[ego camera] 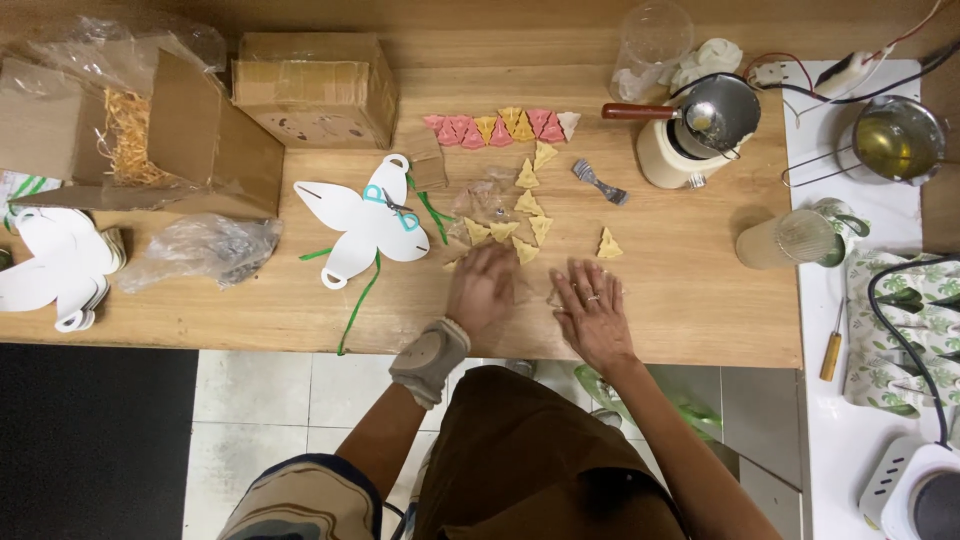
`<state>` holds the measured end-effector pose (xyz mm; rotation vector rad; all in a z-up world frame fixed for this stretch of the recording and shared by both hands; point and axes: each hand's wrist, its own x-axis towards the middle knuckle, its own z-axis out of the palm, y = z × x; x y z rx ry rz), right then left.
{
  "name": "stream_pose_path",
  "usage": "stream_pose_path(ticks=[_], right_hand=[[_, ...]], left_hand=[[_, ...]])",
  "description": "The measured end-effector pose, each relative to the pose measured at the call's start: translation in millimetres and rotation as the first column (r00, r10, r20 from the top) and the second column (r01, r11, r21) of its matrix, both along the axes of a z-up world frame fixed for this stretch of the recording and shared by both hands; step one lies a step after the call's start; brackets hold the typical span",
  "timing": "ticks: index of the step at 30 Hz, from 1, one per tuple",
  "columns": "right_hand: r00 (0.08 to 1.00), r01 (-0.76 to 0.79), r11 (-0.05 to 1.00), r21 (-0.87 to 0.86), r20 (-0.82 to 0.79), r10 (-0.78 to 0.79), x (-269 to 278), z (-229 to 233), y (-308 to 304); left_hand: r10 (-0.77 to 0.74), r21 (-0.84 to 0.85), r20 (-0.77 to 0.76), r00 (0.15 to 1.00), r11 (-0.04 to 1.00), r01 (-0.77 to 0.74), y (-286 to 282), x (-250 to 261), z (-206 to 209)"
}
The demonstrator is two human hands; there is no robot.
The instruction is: The recorder prepares and packages small wax products into plastic bags and boxes.
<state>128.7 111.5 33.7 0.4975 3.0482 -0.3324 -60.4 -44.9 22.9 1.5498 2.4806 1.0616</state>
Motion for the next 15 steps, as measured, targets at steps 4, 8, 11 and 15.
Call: stream_pose_path(ticks=[4,8,11,15], right_hand=[[0.992,0.092,0.995,-0.032,-0.085,-0.094,13,-5,-3],[0.974,0.193,0.973,-0.126,-0.091,-0.205,24,-2,-4],[0.965,0.242,0.963,-0.119,-0.071,-0.251,37,-14,1],[0.96,0.264,0.955,-0.137,-0.058,-0.274,37,-15,3]], left_hand=[[0.119,-0.254,-0.112,0.987,0.956,-0.144,2,-70,8],[-0.043,-0.463,-0.17,0.984,0.885,-0.041,-4,-109,8],[-0.11,-0.503,-0.204,0.973,0.864,-0.008,-11,-109,11],[-0.036,-0.42,-0.208,0.977,0.906,-0.056,-16,-97,33]])
